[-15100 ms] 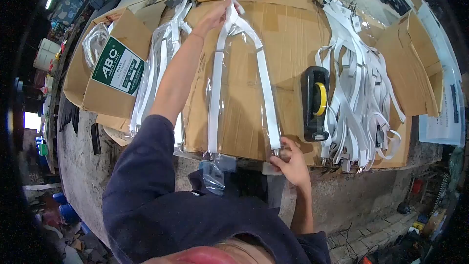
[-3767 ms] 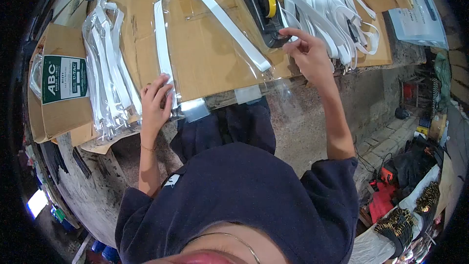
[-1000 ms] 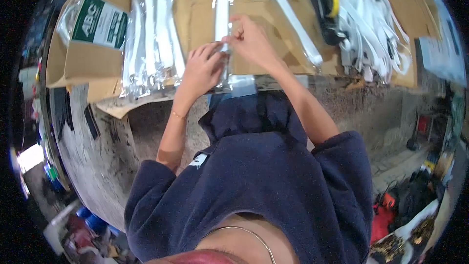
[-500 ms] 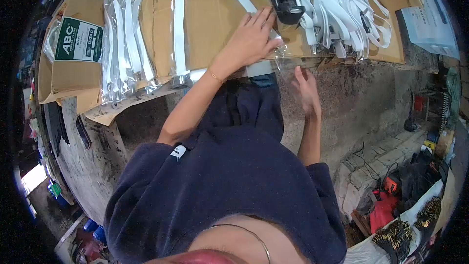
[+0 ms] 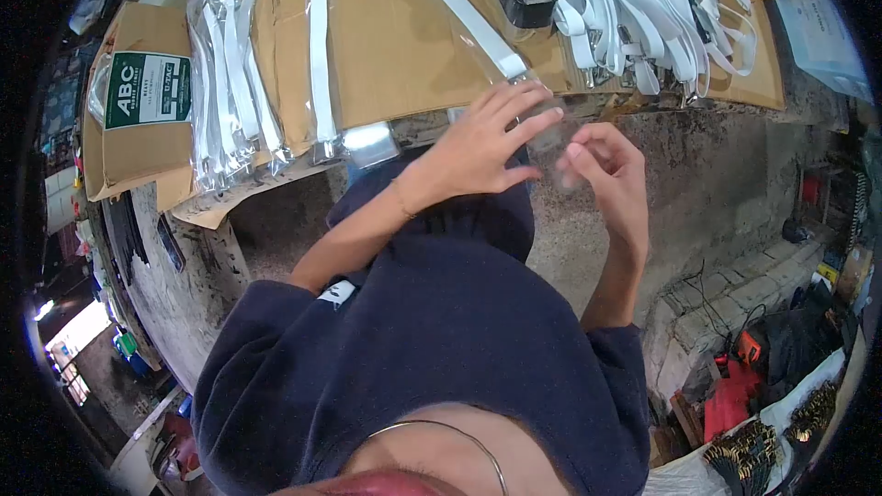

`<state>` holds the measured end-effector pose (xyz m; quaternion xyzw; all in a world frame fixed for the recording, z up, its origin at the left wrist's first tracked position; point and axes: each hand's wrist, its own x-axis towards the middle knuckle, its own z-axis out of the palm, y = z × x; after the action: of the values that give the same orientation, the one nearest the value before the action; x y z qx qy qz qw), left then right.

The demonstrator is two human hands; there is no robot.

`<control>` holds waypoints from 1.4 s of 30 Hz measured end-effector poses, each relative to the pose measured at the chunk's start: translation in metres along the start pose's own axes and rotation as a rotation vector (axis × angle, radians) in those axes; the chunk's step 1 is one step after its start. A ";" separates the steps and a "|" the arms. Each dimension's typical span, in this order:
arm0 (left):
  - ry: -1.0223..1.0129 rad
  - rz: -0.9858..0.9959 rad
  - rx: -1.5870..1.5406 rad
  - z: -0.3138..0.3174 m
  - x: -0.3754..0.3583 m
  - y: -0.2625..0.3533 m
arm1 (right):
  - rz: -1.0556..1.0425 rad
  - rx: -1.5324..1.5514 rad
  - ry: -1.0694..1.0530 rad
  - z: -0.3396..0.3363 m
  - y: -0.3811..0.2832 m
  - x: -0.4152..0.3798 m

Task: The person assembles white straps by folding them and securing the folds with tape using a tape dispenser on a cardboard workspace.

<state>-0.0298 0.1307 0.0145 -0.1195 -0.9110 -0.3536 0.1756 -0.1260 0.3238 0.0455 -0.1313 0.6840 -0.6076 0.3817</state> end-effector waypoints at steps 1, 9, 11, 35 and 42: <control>0.110 -0.032 -0.007 0.011 0.001 0.000 | -0.069 0.017 -0.160 0.002 -0.012 0.000; 0.311 -0.063 0.038 -0.023 -0.042 0.005 | -0.635 -1.000 -0.191 0.024 -0.012 0.057; 0.297 -0.097 0.060 -0.032 -0.054 0.011 | -0.732 -1.046 -0.233 0.043 -0.003 0.063; 0.522 -0.407 -0.060 -0.024 -0.052 -0.023 | -0.280 -0.094 -0.200 0.058 0.012 0.087; 0.264 -0.181 0.301 0.004 -0.067 -0.036 | -0.588 -0.378 -0.429 0.033 0.023 0.080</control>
<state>0.0179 0.1011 -0.0367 0.0376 -0.9296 -0.2406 0.2768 -0.1508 0.2532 -0.0043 -0.5127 0.6218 -0.5134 0.2948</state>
